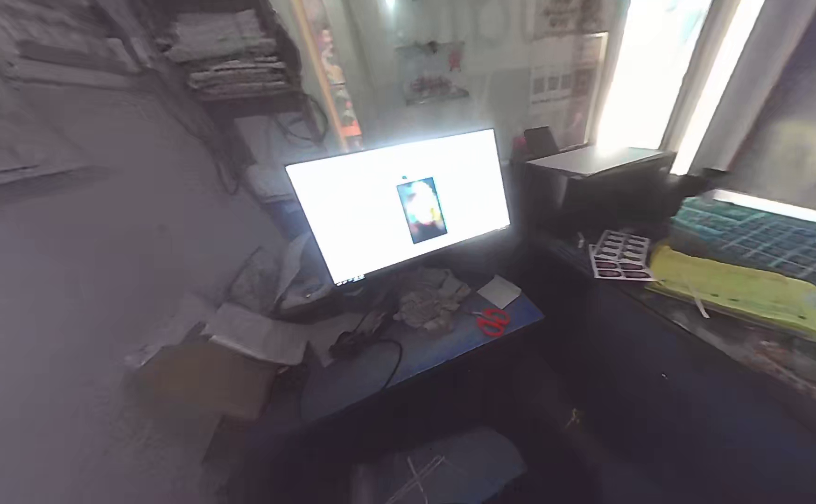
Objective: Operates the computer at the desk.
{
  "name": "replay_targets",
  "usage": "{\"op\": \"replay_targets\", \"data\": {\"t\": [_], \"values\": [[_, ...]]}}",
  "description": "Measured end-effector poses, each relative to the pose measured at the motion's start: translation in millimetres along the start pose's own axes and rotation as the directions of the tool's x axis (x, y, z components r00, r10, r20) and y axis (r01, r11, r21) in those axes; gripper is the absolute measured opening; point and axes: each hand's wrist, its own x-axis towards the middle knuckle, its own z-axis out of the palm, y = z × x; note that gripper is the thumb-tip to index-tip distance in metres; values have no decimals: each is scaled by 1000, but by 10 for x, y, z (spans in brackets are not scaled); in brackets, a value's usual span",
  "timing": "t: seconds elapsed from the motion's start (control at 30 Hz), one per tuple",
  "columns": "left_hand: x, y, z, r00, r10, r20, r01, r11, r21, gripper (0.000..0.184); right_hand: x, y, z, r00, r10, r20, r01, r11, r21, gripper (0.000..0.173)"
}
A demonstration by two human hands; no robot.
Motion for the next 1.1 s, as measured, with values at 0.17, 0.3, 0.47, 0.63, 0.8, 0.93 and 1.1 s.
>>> {"op": "replay_targets", "data": {"t": [0.17,0.3,0.47,0.63,0.8,0.93,1.1], "values": [[242,81,83,988,-108,-115,93,988,-125,68,62,220,150,999,-12,-50,10,999,-34,63],[258,25,122,992,-108,-67,103,992,-73,59,135,467,299,995,-92,-30,86,985,-148,59],[249,98,41,989,-145,-34,143,988,-58,58,131,432,250,992,-121,-37,114,982,-153,54],[294,69,63,993,-105,-50,103,994,-49,61,148,478,272,993,-111,-40,104,983,-149,55],[307,58,57,994,-102,-34,100,994,-53,61,116,437,247,995,-94,-21,90,985,-150,56],[302,70,47,993,-103,-51,100,993,-63,61,120,434,256,992,-117,-40,109,980,-167,54],[295,72,56,992,-120,-28,118,992,-52,62,89,412,221,991,-129,-42,120,978,-171,52]]}}
